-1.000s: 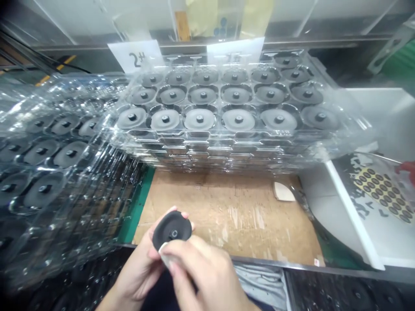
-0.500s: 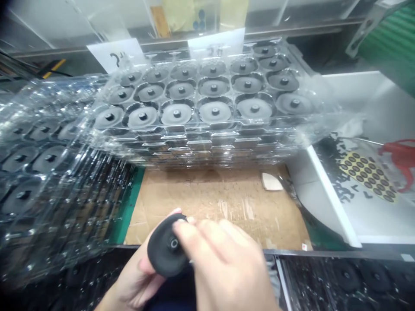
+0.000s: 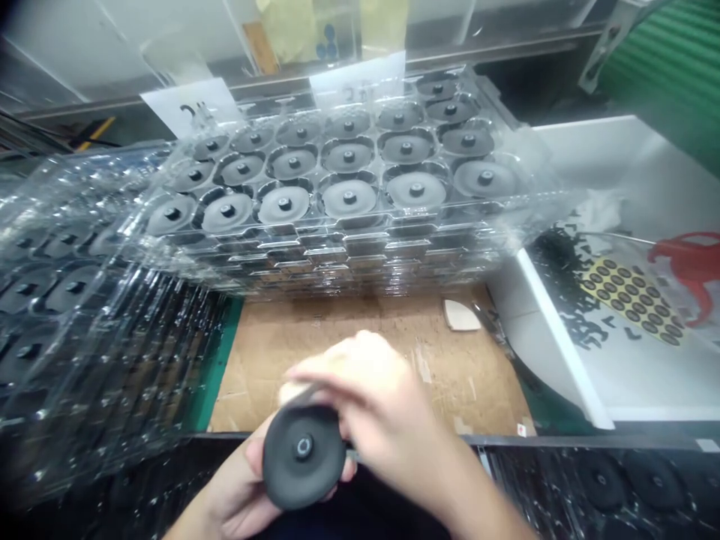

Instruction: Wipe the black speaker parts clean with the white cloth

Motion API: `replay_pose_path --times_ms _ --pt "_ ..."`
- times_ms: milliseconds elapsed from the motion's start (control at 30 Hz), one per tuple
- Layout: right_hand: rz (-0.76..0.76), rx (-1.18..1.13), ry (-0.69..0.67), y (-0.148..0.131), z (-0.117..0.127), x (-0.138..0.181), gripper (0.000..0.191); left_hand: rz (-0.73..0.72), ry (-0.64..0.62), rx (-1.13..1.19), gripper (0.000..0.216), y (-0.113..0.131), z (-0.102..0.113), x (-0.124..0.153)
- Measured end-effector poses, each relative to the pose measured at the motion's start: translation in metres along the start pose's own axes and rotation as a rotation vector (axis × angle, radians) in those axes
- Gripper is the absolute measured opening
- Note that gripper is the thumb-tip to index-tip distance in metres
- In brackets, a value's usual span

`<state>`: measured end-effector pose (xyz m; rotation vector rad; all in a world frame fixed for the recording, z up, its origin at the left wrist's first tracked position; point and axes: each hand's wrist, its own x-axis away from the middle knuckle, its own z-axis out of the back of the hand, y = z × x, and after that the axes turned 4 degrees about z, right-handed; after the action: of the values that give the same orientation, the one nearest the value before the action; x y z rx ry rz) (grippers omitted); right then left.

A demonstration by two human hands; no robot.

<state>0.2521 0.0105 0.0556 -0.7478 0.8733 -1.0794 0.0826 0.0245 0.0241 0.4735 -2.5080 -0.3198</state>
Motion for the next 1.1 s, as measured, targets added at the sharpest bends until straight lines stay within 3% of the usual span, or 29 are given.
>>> replay_pose_path --times_ms 67,133,233,333,500,700,800,967,1100 --pt "-0.244 0.01 0.09 0.024 0.003 0.009 0.024 0.035 -0.054 0.056 0.053 0.001 0.002 0.0" --pt "-0.367 0.081 0.097 0.051 -0.004 0.023 0.022 0.022 -0.09 0.095 0.056 0.002 0.004 0.001" --pt "-0.398 0.223 0.149 0.086 -0.034 0.049 0.026 0.007 -0.116 0.103 0.05 0.003 0.008 0.0" --pt "-0.404 0.326 0.255 0.104 -0.068 0.074 0.033 0.013 -0.115 0.124 0.046 0.004 0.009 -0.002" --pt "-0.37 0.399 0.287 0.108 -0.09 0.086 0.037 0.013 -0.069 0.116 0.052 0.006 0.011 -0.005" --pt "-0.349 0.377 0.329 0.118 -0.067 0.057 0.028 -0.033 0.006 0.166 0.054 0.004 0.013 -0.005" --pt "-0.342 0.304 0.326 0.106 -0.063 0.052 0.028 -0.098 0.103 0.227 0.046 0.001 0.017 -0.006" --pt "-0.283 0.165 0.213 0.083 -0.079 0.062 0.022 -0.206 0.196 0.233 0.041 0.001 0.025 -0.005" --pt "-0.332 0.136 0.254 0.062 -0.064 0.049 0.02 -0.219 0.209 0.149 0.043 0.001 0.024 -0.005"
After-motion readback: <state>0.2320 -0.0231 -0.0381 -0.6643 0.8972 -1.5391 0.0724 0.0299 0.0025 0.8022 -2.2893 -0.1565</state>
